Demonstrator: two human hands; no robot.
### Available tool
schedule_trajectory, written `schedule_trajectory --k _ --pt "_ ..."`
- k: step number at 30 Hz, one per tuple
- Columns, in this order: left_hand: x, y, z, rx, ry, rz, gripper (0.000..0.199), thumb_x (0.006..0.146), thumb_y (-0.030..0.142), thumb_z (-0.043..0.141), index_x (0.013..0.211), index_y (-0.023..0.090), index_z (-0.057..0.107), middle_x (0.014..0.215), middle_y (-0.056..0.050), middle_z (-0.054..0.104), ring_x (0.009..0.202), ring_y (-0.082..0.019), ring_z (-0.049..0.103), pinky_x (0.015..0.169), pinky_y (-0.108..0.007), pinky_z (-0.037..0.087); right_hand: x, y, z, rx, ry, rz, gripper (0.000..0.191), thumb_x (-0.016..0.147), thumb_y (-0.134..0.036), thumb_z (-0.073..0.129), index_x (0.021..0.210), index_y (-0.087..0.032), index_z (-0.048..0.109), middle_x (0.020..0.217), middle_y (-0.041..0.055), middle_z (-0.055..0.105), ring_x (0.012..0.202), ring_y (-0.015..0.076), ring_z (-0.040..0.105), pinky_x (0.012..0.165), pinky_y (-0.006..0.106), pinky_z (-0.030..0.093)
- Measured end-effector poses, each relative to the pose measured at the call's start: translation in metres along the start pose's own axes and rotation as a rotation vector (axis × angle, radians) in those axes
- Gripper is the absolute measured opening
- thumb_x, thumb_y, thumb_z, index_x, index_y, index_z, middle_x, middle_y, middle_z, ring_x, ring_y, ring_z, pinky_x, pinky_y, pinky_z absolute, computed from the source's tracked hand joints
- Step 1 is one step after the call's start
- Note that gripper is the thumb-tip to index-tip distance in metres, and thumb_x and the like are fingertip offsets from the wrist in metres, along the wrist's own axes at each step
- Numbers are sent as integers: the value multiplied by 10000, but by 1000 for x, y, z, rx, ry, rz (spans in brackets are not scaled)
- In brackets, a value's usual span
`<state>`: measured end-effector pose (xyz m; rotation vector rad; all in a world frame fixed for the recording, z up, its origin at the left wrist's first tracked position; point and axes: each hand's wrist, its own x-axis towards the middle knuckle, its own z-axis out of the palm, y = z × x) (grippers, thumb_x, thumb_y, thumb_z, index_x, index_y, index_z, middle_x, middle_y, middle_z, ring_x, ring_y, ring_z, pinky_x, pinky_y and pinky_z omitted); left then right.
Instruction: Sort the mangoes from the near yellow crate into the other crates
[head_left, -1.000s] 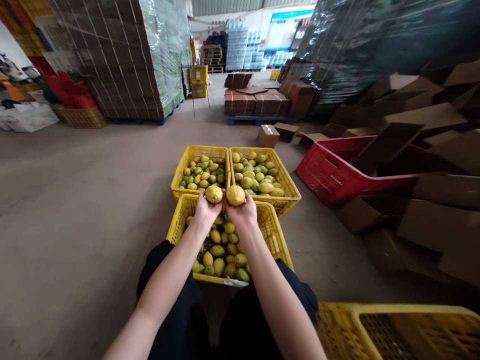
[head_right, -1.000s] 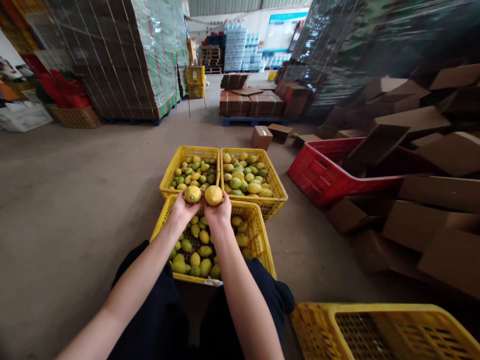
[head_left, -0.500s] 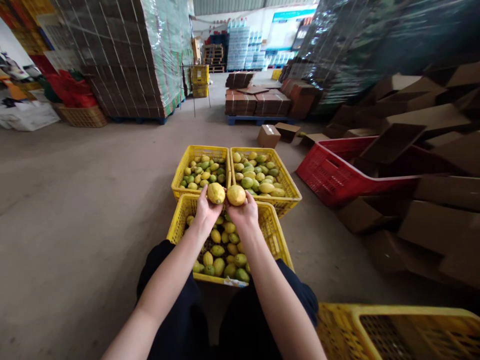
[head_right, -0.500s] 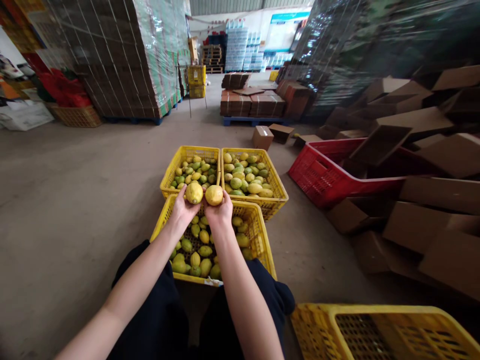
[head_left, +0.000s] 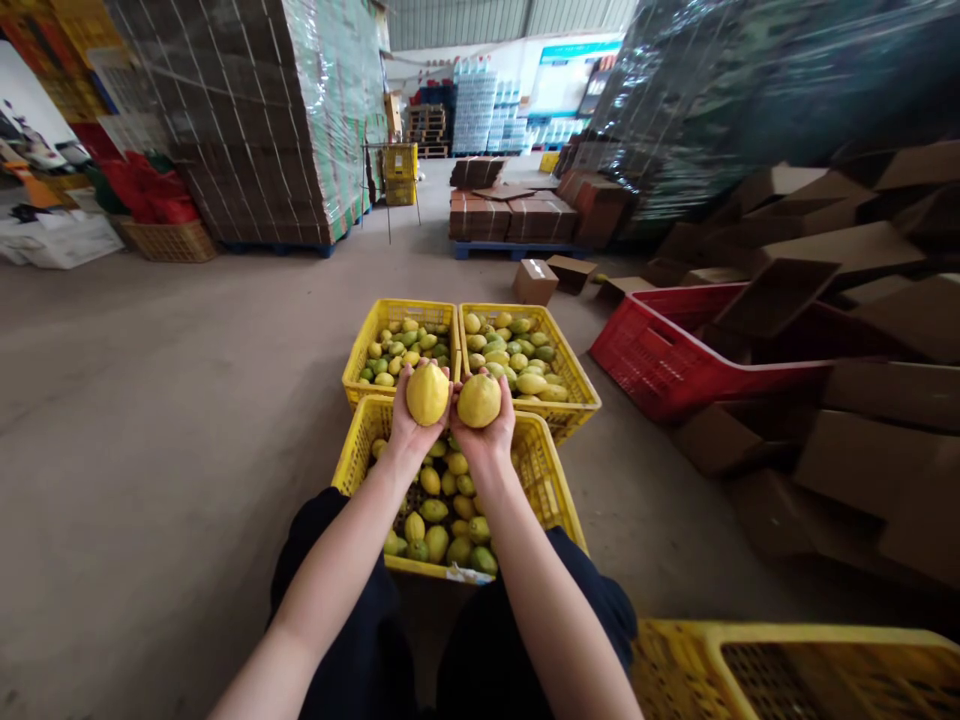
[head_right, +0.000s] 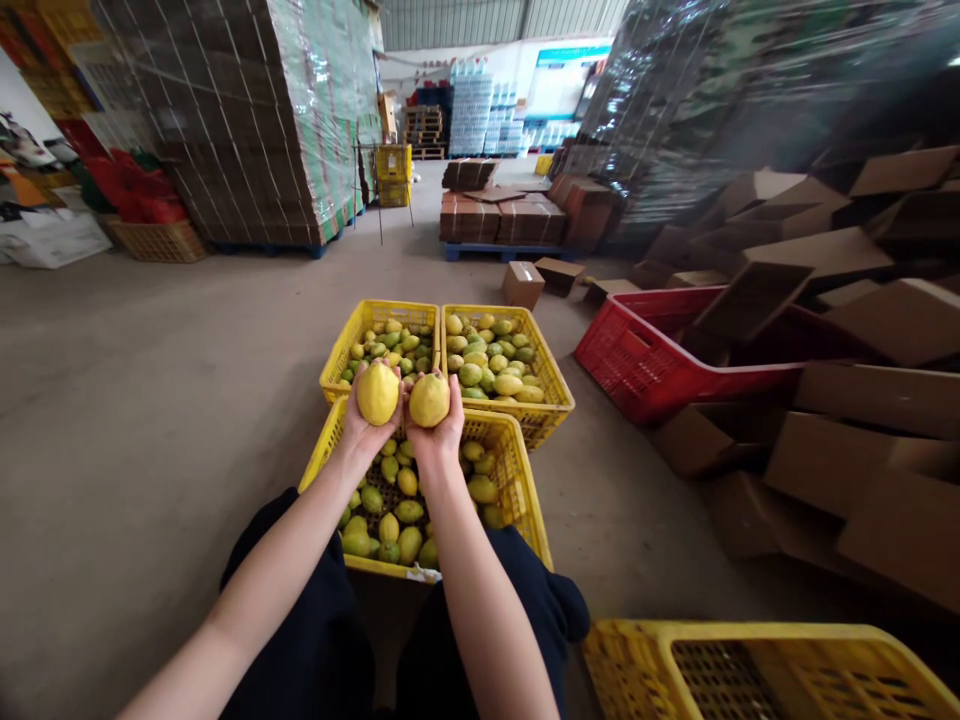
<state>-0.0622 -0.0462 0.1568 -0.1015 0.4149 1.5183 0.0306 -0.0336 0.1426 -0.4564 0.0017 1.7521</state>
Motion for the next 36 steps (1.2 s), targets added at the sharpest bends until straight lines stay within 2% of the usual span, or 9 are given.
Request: schedule_trajectory --k 4,10,15,18,21,25,30,33,36 --pt "2 2 -3 36 26 18 201 915 304 517 795 198 638 734 15 685 714 -139 672 634 -230 539 -4 0 0 -60 -62 -12 212 831 -403 594 796 -204 657 655 -4 703 531 136 648 500 242 548" --pt "11 -2 -7 190 131 180 359 933 400 439 771 161 653 662 -13 680 609 -140 652 653 -246 532 -3 4 1 -153 -63 -69 156 798 -326 630 762 -179 671 654 8 708 572 127 662 583 227 558" --pt "13 -12 -11 413 183 389 374 923 439 464 777 171 679 769 -37 726 823 -173 695 790 -256 528 3 3 -3 -98 69 -144 131 795 -308 614 762 -197 676 669 -22 708 629 114 668 597 209 543" --pt "8 -19 -11 470 92 323 426 919 450 424 767 158 694 755 -61 724 887 -199 693 828 -282 524 5 0 -7 -105 50 -196 130 751 -328 656 774 -202 679 704 -31 713 661 121 672 661 234 555" --pt "6 -23 -11 466 2 289 444 887 382 373 700 139 694 659 -65 691 823 -197 694 793 -281 523 3 0 -7 -185 -8 -243 138 716 -308 641 744 -182 691 696 -4 713 656 139 665 680 261 557" --pt "7 -20 -16 550 -28 529 357 802 354 439 620 159 676 626 -34 667 678 -160 656 696 -246 504 -1 5 -3 -218 -57 -283 116 674 -253 587 629 -185 671 649 1 698 647 143 659 657 259 551" --pt "0 -12 -20 817 -227 828 374 833 365 449 610 178 684 658 -36 677 673 -159 630 693 -260 487 -2 5 -1 -216 -111 -238 122 665 -270 593 575 -197 633 581 -11 666 582 123 640 629 245 546" --pt "-5 -9 -18 930 -314 903 490 889 422 359 609 193 691 675 -47 689 712 -182 640 719 -292 490 -5 1 -1 -233 -152 -219 170 677 -315 599 562 -194 628 565 -4 659 535 116 619 614 249 543" --pt "-8 -5 -16 993 -383 884 654 928 475 199 584 201 684 675 -66 695 746 -208 653 733 -326 491 -7 -1 0 -244 -177 -231 180 678 -315 601 552 -192 635 557 2 656 548 118 623 641 250 544"
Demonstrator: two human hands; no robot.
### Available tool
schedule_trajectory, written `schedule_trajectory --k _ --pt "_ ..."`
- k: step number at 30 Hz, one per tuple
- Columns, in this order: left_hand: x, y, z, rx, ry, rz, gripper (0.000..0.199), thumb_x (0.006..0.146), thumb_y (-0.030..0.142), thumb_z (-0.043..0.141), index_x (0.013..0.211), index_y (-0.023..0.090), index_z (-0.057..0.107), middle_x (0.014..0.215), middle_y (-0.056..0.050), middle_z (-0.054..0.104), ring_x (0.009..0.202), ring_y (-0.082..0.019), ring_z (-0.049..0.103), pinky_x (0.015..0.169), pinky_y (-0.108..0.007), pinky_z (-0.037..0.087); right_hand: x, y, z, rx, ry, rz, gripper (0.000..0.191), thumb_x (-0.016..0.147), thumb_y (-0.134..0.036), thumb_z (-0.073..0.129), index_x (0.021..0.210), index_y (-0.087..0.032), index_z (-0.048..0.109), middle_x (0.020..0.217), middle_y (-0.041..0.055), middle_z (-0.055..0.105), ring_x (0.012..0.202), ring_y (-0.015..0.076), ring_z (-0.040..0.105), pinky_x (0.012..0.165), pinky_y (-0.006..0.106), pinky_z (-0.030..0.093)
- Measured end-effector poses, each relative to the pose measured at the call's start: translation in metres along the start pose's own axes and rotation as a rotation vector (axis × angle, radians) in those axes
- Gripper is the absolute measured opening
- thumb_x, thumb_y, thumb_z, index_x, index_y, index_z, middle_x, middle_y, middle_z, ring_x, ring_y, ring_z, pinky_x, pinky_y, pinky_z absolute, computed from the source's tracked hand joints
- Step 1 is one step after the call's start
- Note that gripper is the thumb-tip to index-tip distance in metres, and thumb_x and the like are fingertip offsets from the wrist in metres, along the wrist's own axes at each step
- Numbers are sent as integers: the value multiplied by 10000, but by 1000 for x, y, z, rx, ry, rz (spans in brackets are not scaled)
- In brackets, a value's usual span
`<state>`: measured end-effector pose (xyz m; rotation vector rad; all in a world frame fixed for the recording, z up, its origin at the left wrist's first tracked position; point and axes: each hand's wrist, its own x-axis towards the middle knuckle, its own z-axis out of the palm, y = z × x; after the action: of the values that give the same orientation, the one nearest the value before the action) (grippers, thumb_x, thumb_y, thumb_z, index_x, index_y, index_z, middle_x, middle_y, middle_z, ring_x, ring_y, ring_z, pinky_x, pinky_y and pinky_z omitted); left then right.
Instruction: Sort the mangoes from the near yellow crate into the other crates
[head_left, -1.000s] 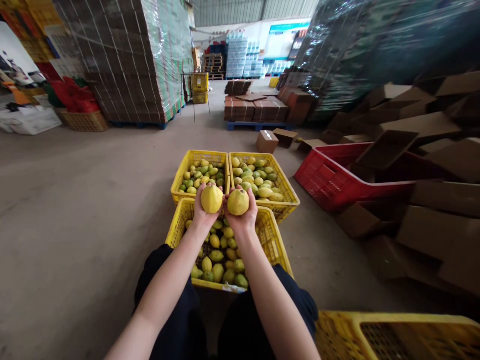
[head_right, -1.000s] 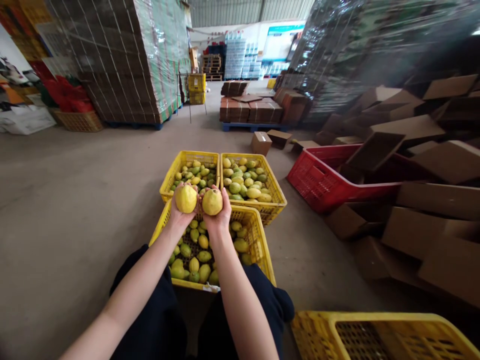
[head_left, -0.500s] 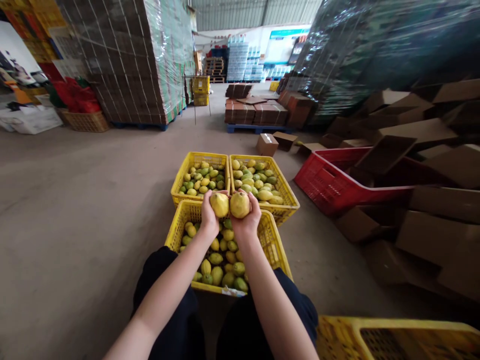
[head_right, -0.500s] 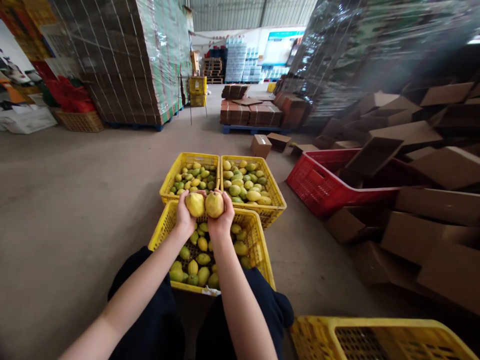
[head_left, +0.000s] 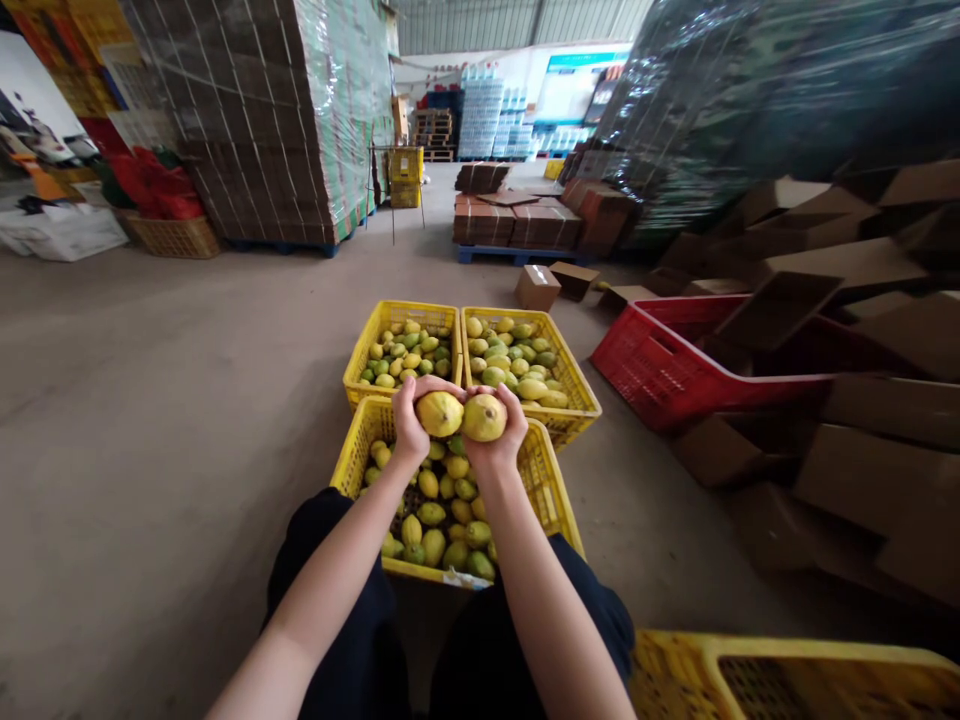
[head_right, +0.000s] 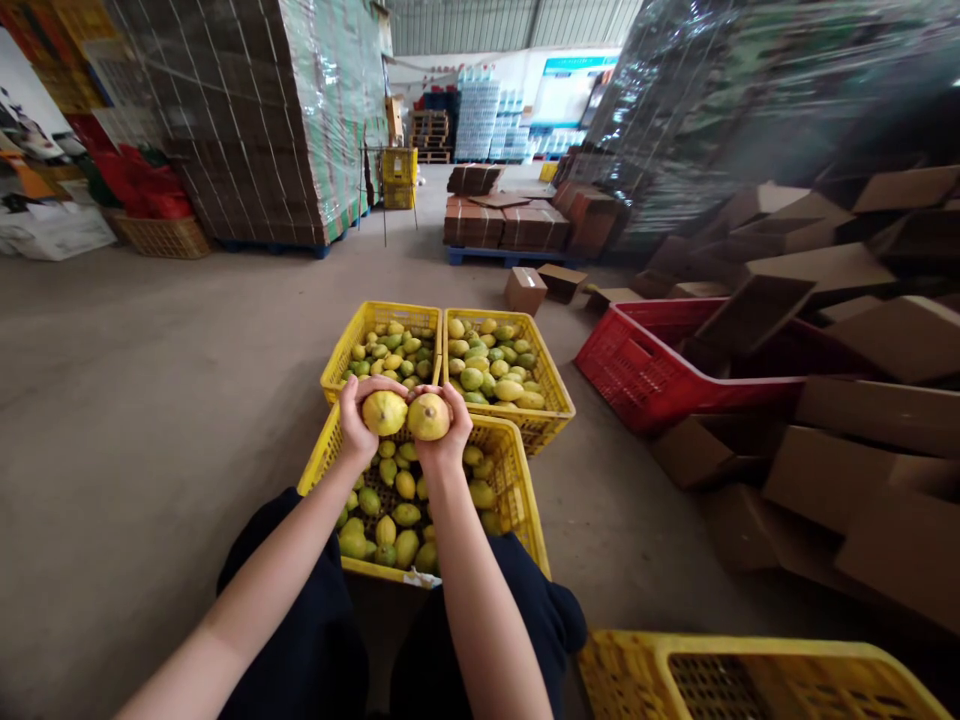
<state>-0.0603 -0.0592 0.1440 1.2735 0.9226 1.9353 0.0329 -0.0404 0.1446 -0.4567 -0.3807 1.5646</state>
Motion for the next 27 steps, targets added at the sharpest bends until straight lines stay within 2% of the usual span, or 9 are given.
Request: schedule_trajectory --k 3,7,9,11,15,20,27 --pt "3 3 -2 19 -30 -1 719 931 488 125 565 205 675 679 -75 700 770 -222 660 748 -349 495 0 0 1 -6 -28 -20 182 662 -305 604 528 -188 642 568 10 664 575 118 629 663 238 539" --pt "4 6 -4 -20 -62 30 714 941 467 131 597 202 698 713 -73 715 796 -228 663 767 -359 494 0 2 -1 -23 -55 -41 118 617 -264 616 533 -196 663 677 7 717 647 123 651 693 234 535" --pt "4 7 -4 -47 -87 51 706 945 467 147 614 201 711 742 -76 722 825 -234 661 795 -366 492 0 1 -2 -50 -90 -66 98 609 -252 613 596 -203 697 762 7 741 709 145 671 741 264 539" --pt "4 9 -4 -61 -105 57 713 939 497 157 600 204 711 760 -87 723 858 -247 656 830 -382 490 -1 -1 -4 -75 -160 -83 168 609 -248 605 712 -208 732 874 16 754 822 184 690 811 310 534" --pt "1 13 -3 -93 -90 -25 710 892 611 212 528 224 684 713 -110 700 833 -265 646 852 -403 487 -5 -6 -4 -110 -288 -105 312 620 -230 585 899 -239 725 1050 18 735 1043 256 661 930 423 492" --pt "-3 15 -4 -115 -55 -99 672 836 672 293 506 232 679 648 -115 673 736 -261 624 800 -401 481 -9 -7 -1 -131 -259 -94 308 602 -233 589 889 -232 701 996 35 741 1029 285 670 1006 509 436" --pt "-3 15 -4 -52 -88 10 712 883 622 224 568 223 722 668 -105 693 731 -259 633 787 -403 479 -6 -4 -2 -152 -268 -106 298 612 -280 591 880 -221 706 971 45 740 1026 292 670 1014 516 436"
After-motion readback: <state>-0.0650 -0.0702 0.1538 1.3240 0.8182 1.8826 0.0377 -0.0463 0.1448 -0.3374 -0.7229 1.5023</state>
